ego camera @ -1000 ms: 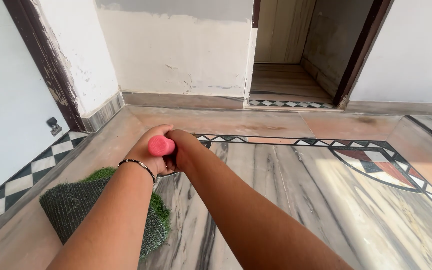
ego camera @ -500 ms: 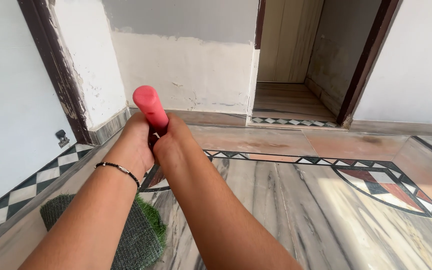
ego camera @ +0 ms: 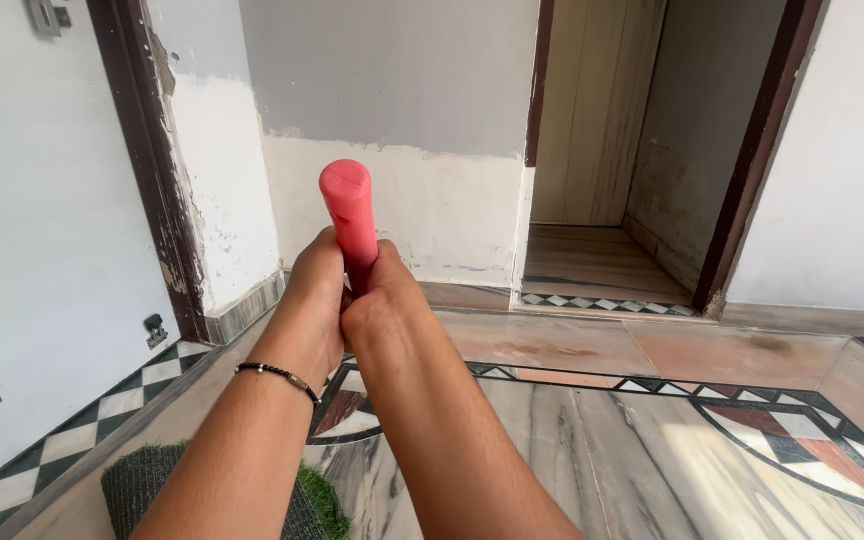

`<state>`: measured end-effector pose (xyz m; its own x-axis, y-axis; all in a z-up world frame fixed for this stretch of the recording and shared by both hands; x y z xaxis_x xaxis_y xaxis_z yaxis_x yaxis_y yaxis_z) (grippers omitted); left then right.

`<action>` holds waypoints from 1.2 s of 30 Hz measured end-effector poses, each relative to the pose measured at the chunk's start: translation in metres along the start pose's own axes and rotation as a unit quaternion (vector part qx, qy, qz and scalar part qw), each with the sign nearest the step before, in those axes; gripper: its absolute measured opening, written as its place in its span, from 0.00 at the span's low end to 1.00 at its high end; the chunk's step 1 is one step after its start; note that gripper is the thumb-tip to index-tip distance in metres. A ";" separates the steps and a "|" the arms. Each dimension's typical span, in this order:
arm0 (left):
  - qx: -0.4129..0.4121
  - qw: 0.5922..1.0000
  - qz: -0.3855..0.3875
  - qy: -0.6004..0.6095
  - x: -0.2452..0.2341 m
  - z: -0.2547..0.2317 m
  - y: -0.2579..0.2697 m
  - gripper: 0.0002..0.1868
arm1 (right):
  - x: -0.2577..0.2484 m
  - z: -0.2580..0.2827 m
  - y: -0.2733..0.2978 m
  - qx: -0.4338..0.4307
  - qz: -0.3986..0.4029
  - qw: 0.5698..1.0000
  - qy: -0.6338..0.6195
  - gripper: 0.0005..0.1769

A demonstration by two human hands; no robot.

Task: The person rolls up an artificial grass mat and cleans the area and the mat using a broom.

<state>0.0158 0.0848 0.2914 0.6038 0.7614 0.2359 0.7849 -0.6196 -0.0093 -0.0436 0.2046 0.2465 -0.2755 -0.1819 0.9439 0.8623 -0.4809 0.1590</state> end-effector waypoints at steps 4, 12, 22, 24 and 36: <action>0.033 0.999 -0.007 0.003 -0.009 -0.006 0.002 0.16 | 0.010 -0.007 -0.015 0.005 0.031 0.999 -0.032 0.11; 0.040 0.998 0.021 0.053 -0.012 0.000 -0.005 0.13 | 0.009 -0.019 -0.029 0.007 0.092 0.988 -0.127 0.13; 0.046 0.998 0.019 0.042 -0.016 0.011 -0.009 0.13 | 0.013 -0.022 0.042 -0.004 0.043 0.998 -0.040 0.13; 0.052 0.997 0.021 0.048 -0.016 0.014 -0.010 0.14 | 0.006 -0.018 0.049 -0.010 0.000 0.999 0.030 0.14; -0.008 0.996 0.032 -0.083 -0.015 0.053 -0.002 0.12 | -0.072 0.023 0.048 0.079 -0.059 0.946 0.308 0.15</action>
<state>0.0128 0.0849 0.2365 0.6677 0.7409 0.0722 0.7430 -0.6692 -0.0034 0.0276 0.2147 0.1930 -0.5266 -0.6242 0.5771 0.8498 -0.4035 0.3391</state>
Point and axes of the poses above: each hand's wrist, its own y-axis away from the middle knuckle, its own x-axis out of the palm, z = x × y, the point moved 2 cm from there along -y, towards the middle knuckle, and after that the axes turned 4 degrees about z, right-handed, at the moved point
